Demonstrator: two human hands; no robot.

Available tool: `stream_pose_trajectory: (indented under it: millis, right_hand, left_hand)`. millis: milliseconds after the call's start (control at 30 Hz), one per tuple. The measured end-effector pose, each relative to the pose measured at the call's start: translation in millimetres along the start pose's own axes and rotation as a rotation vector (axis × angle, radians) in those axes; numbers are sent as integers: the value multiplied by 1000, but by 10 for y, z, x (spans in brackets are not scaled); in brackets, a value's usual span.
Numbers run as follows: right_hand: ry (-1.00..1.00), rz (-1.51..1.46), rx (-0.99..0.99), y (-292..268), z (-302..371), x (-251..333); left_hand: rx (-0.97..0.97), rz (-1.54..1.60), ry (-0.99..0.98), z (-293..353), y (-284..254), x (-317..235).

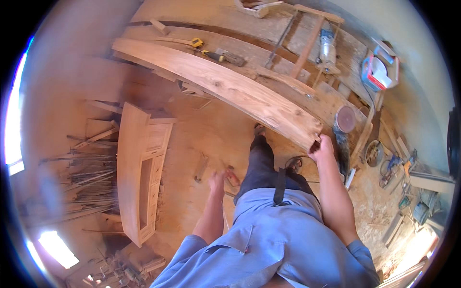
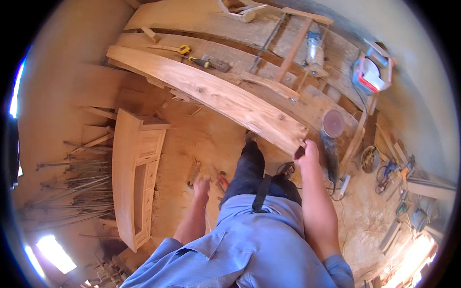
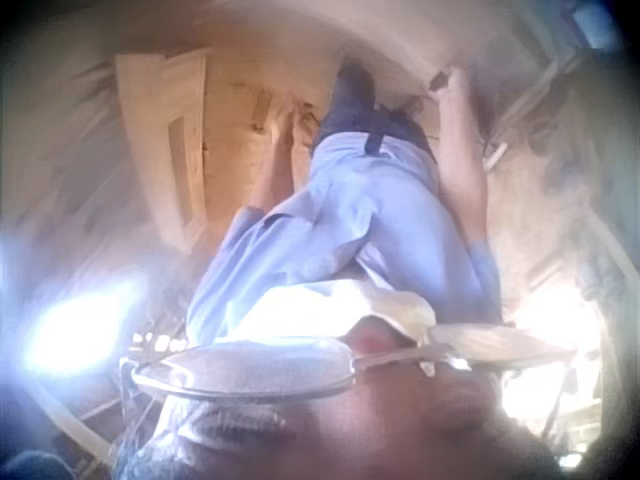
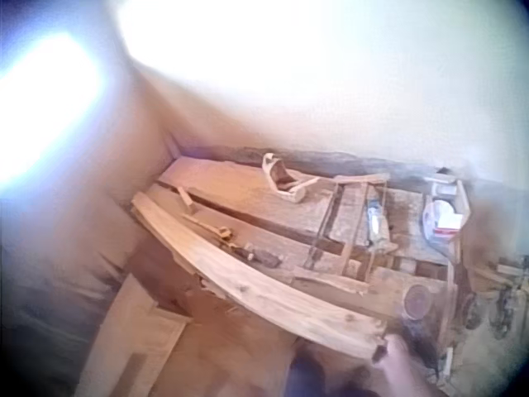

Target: The person walks through a cluttered workshop and begins assembling a wooden structure. They use a nail gun to fasten a plank to a frame, then switch to a hammer to drive nails manually. The person also uses an angle grinder to smooth the wood surface and continues fastening components with the nail gun.

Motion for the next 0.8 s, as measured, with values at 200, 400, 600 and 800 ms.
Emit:
stream_pose_trajectory:
  millis: [200,400,600,800]
  right_hand:
    - [-106,-179,-32,-137,23,28]
    - [-204,-297,81,-306,32,-62]
    - [-422,-272,373,-337,276,-251]
    - [-475,-49,173,-454,353,-302]
  left_hand:
    - [183,599,132,-505,858,-3711]
    - [-97,346,9,-562,876,-5289]
    - [227,580,-112,-1268,1179,-5069]
    - [369,722,-190,-1042,1039,-4961]
Point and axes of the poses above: each hand's wrist, its own z-axis away from the middle knuckle, its own y-axis out of the palm, x = y × z, the point moved 9 cm from there along -z, towards the middle knuckle, and after that the axes turned 13 degrees about -x, right-handed, at the moved point
